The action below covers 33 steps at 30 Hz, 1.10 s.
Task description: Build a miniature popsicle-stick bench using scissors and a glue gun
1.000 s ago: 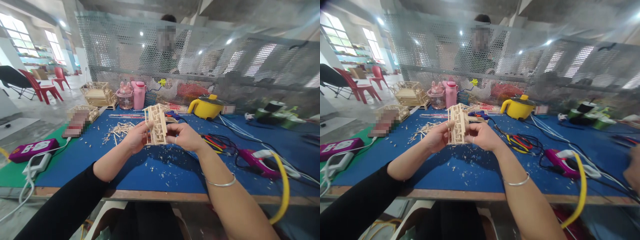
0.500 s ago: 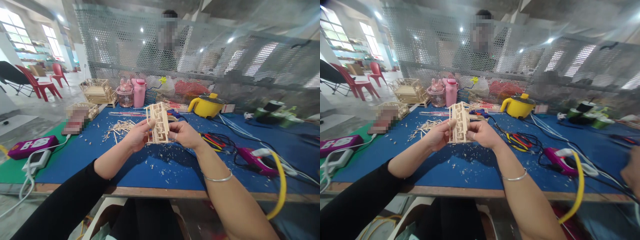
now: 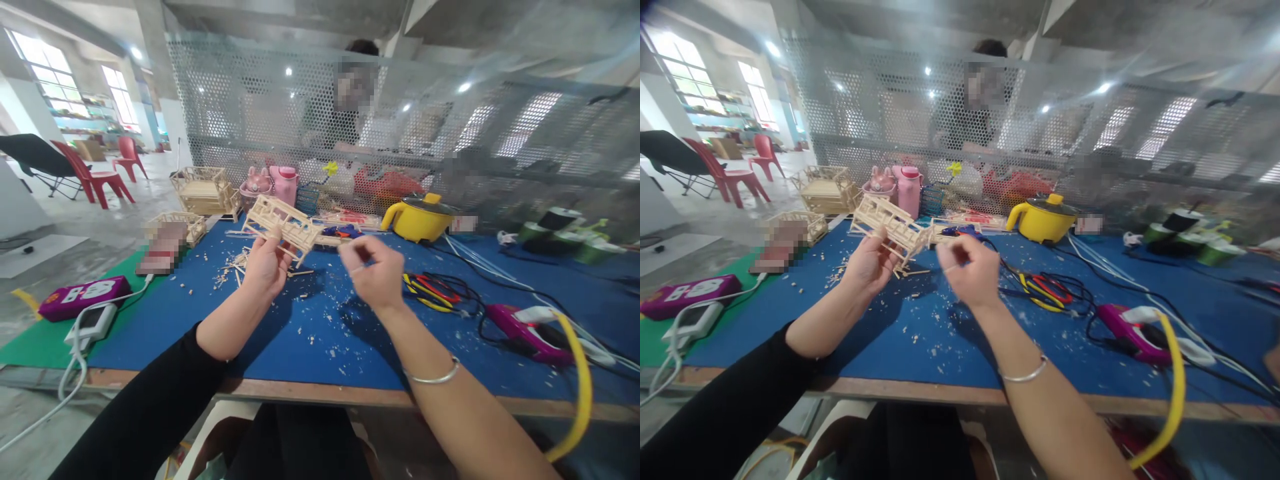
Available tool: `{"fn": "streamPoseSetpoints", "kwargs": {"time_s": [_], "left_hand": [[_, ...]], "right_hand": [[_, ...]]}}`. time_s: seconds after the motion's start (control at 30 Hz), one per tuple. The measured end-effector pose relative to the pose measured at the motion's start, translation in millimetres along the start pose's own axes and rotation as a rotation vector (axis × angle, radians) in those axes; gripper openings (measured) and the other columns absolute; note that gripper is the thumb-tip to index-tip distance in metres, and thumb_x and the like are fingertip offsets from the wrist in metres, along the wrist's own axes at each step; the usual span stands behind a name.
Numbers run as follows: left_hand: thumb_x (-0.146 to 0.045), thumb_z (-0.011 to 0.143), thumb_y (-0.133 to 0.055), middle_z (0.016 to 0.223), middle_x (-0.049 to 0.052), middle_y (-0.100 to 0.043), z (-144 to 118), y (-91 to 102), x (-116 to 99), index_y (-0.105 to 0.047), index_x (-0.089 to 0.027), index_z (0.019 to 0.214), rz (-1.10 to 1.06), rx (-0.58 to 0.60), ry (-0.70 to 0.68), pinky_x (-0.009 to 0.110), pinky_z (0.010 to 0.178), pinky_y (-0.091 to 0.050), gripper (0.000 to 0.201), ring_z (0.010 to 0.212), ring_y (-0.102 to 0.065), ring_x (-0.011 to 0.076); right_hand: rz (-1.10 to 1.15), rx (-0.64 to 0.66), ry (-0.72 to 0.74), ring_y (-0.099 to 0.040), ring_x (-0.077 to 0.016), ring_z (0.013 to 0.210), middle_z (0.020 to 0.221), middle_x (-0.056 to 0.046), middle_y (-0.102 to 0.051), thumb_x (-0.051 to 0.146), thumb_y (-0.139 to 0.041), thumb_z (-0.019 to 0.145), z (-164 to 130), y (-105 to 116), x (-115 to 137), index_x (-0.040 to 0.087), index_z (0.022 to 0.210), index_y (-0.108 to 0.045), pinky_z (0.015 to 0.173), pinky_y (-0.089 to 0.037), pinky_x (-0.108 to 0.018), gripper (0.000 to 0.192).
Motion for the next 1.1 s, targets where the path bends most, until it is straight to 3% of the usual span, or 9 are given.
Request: {"fn": "streamPoseSetpoints", "kwargs": {"time_s": [0.1, 0.2, 0.47, 0.67, 0.8, 0.97, 1.1], "left_hand": [[-0.015, 0.069, -0.073, 0.076, -0.002, -0.064, -3.7, 1.4, -0.2, -0.053, -0.017, 0.076, -0.005, -0.009, -0.077, 0.024, 0.075, -0.053, 0.022, 0.072, -0.065, 0.0100], [-0.020, 0.064, -0.077, 0.077, -0.003, -0.064, -7.9, -1.6, 1.5, -0.052, -0.018, 0.075, 0.045, 0.030, -0.135, 0.023, 0.073, -0.051, 0.027, 0.071, -0.063, 0.0087], [-0.032, 0.065, -0.075, 0.091, 0.002, -0.065, -25.3, -19.8, -7.8, -0.054, -0.019, 0.085, 0.273, 0.186, -0.350, 0.030, 0.085, -0.049, 0.031, 0.091, -0.063, 0.0150], [-0.021, 0.070, -0.071, 0.102, 0.004, -0.062, -38.8, -28.0, -10.5, -0.057, -0.020, 0.090, 0.417, 0.248, -0.496, 0.030, 0.096, -0.042, 0.024, 0.103, -0.058, 0.0150], [-0.006, 0.062, -0.072, 0.111, 0.004, -0.057, -41.0, -22.6, -7.3, -0.060, -0.020, 0.083, 0.430, 0.190, -0.498, 0.025, 0.094, -0.043, 0.029, 0.113, -0.053, 0.0158], [0.000, 0.061, -0.070, 0.105, 0.004, -0.059, -38.6, -12.9, -2.9, -0.059, -0.019, 0.071, 0.401, 0.084, -0.420, 0.023, 0.094, -0.043, 0.024, 0.113, -0.052, 0.0158], [-0.009, 0.067, -0.070, 0.094, 0.001, -0.062, -34.5, -17.9, -7.5, -0.057, -0.019, 0.078, 0.371, 0.141, -0.405, 0.022, 0.089, -0.045, 0.020, 0.100, -0.058, 0.0125]], "right_hand": [[-0.192, 0.191, 0.047, -0.049, -0.0105, 0.054, 0.058, 0.001, -0.058, 0.041, -0.062, 0.076, -17.4, -39.4, 17.3, 0.018, 0.060, -0.058, 0.057, -0.037, -0.024, 0.028], [-0.263, 0.241, 0.010, -0.051, -0.0109, 0.056, 0.061, 0.001, -0.061, 0.045, -0.057, 0.079, -22.6, -53.4, 17.4, 0.019, 0.063, -0.059, 0.057, -0.035, -0.023, 0.031], [-0.282, 0.233, -0.138, -0.051, -0.0117, 0.054, 0.060, 0.000, -0.061, 0.042, -0.057, 0.078, -19.0, -49.9, -4.6, 0.019, 0.066, -0.061, 0.054, -0.034, -0.023, 0.026], [-0.342, 0.293, -0.209, -0.054, -0.0134, 0.055, 0.059, -0.002, -0.064, 0.040, -0.055, 0.078, -20.1, -49.8, -13.4, 0.019, 0.063, -0.066, 0.052, -0.031, -0.024, 0.028], [-0.480, 0.338, -0.220, -0.056, -0.0159, 0.055, 0.060, -0.004, -0.066, 0.043, -0.053, 0.080, -20.7, -50.4, -17.3, 0.020, 0.062, -0.067, 0.050, -0.025, -0.026, 0.031], [-0.581, 0.423, -0.087, -0.058, -0.0185, 0.061, 0.068, -0.007, -0.069, 0.032, -0.048, 0.083, -21.5, -58.6, -8.6, 0.020, 0.070, -0.066, 0.052, -0.024, -0.027, 0.024], [-0.476, 0.405, 0.006, -0.055, -0.0156, 0.059, 0.065, -0.004, -0.066, 0.029, -0.047, 0.083, -21.2, -56.8, 5.8, 0.020, 0.065, -0.061, 0.054, -0.028, -0.026, 0.025]]}}
Point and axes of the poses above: each hand's wrist, its own z-axis towards the middle knuckle, its own y-axis out of the back of the hand, x = y × z, the point moved 10 cm from there along z, towards the middle knuckle
